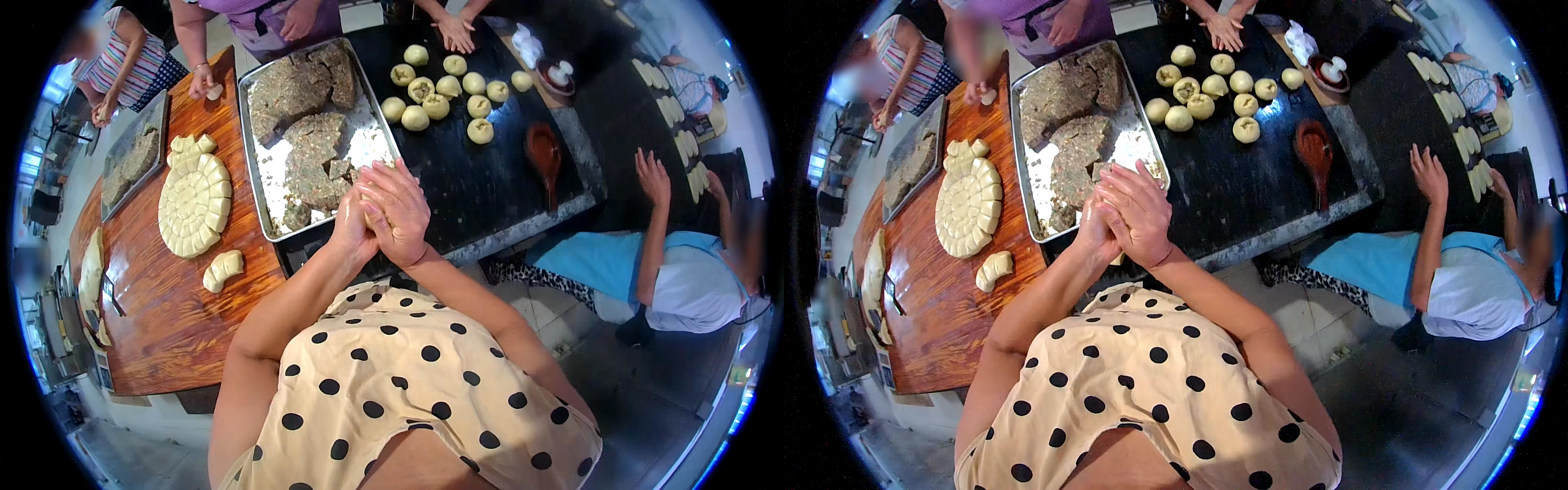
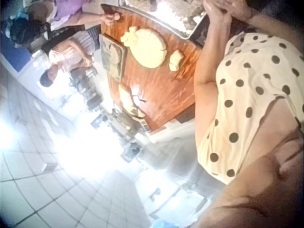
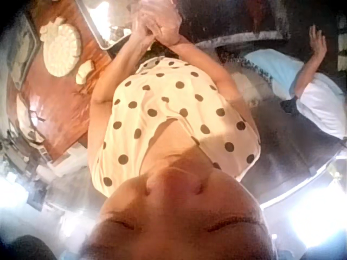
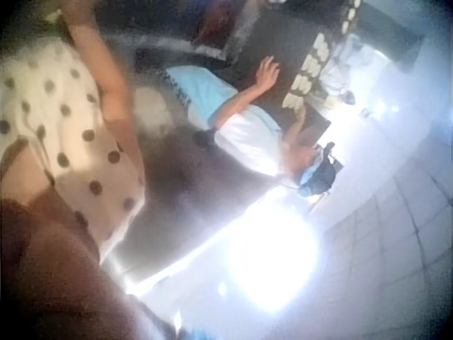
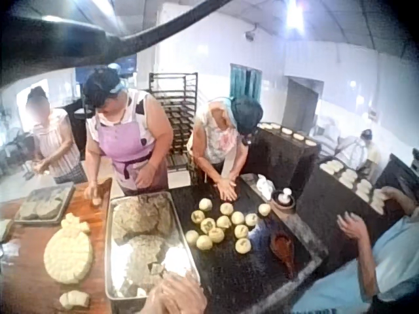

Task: The person prepares buns by hand, placing a meat and vegetable filling onto pieces of dough and folding the dough over the filling to seal it.

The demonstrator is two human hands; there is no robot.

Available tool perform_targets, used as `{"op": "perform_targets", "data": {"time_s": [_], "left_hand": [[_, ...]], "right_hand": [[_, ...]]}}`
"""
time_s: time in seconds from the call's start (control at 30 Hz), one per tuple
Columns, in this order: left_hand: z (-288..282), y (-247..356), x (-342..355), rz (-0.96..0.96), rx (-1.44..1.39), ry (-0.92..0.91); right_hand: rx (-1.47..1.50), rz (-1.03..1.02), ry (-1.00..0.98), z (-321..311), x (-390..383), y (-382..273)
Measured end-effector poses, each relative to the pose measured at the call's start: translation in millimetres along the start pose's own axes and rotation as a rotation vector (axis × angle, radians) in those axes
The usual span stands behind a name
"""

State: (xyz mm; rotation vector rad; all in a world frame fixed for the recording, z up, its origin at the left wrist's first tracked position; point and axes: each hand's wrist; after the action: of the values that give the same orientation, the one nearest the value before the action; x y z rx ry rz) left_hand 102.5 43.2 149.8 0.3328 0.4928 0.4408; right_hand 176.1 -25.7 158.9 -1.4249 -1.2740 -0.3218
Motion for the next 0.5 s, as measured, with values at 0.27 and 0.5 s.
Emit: {"op": "perform_targets", "data": {"time_s": [0.27,0.5], "left_hand": [[9.9,0.6,10.0,-0.15,0.087,0.13],[40.4,13.9,25.1,-0.415,0.11,0.01]], "right_hand": [[0.161,0.159,-0.128,-15.6,-1.3,23.5],[0.195,0.468,-0.025,-30.4,0.1,40.0]]}}
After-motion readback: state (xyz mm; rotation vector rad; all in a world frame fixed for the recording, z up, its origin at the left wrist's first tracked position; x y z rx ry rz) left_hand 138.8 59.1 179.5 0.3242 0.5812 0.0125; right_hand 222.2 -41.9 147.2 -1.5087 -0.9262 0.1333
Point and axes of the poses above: each hand's wrist, its own x-axis towards the middle knuckle, its own z-axis out of the palm, y = z × x, and after that the axes turned 6 degrees about -x, right-handed
